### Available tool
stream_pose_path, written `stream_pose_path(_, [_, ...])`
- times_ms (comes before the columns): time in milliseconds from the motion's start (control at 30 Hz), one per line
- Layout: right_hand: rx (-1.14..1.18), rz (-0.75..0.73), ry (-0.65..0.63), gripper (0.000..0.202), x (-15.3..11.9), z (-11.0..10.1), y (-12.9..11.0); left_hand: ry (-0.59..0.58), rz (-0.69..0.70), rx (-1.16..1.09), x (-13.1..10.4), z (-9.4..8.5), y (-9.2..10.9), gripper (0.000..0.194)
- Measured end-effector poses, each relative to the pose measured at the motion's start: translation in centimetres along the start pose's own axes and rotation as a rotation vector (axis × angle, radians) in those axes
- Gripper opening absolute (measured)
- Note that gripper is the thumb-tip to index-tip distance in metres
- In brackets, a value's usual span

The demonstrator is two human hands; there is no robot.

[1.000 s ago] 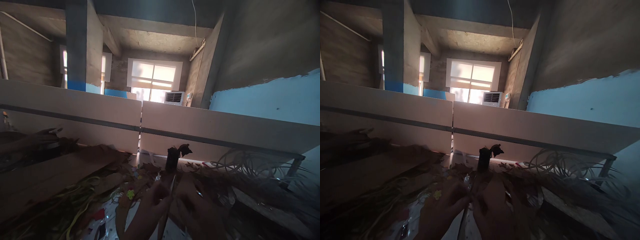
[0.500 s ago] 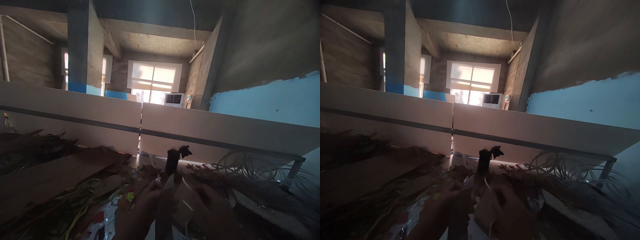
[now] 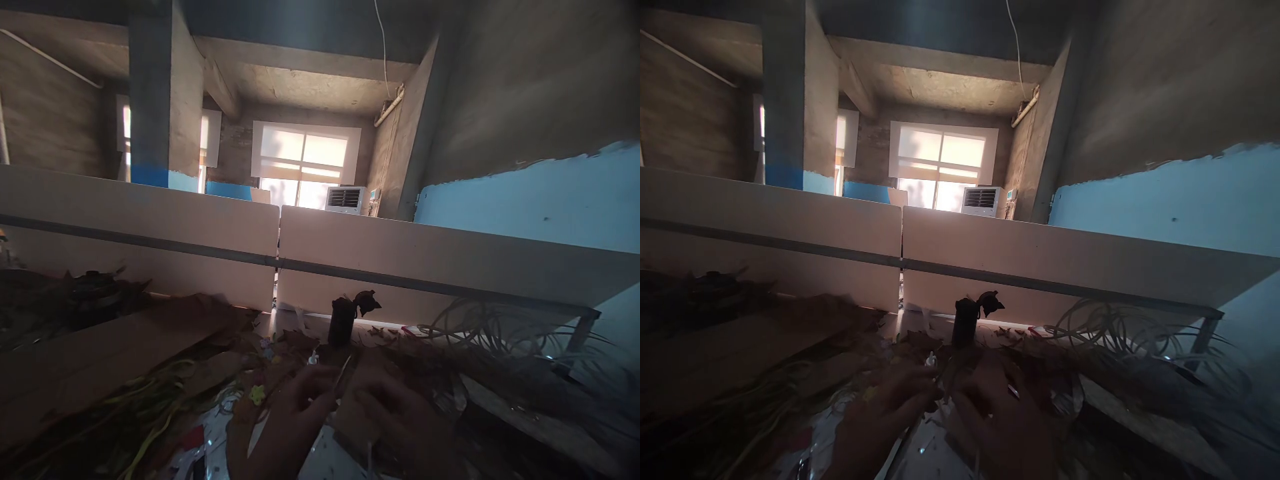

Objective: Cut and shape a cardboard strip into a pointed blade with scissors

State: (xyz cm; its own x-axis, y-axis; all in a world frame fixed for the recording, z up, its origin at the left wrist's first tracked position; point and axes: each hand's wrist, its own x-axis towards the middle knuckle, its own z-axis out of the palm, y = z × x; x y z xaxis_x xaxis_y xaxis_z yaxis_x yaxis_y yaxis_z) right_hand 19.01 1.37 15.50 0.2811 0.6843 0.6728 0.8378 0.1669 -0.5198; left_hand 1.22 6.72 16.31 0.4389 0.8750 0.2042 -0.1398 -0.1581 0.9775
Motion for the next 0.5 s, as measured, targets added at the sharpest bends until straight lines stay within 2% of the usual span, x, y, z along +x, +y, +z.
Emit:
stream_pose_path(200, [0.110, 0.068, -0.043, 0.021, -0.6, 1.0, -0.8, 0.122, 0.129, 0.194, -0.2, 0.6, -1.0, 0.024])
stream_pose_path(333, [0.132, 0.129, -0.075, 0.022, -0.7, 1.0, -1.2, 0.207, 0.259, 0.277, -0.5, 1.2, -0.9, 0.023])
stream_pose_path(433, [0.197, 0.170, -0.137, 0.025, -0.6, 1.1, -1.5, 0.195, 0.352, 0.312, -0.6, 1.2, -0.4, 0.029])
stream_pose_path(500, [0.256, 0.211, -0.176, 0.029, -0.6, 1.2, -1.6, 0.147, 0.368, 0.322, -0.7, 1.0, -0.1, 0.032])
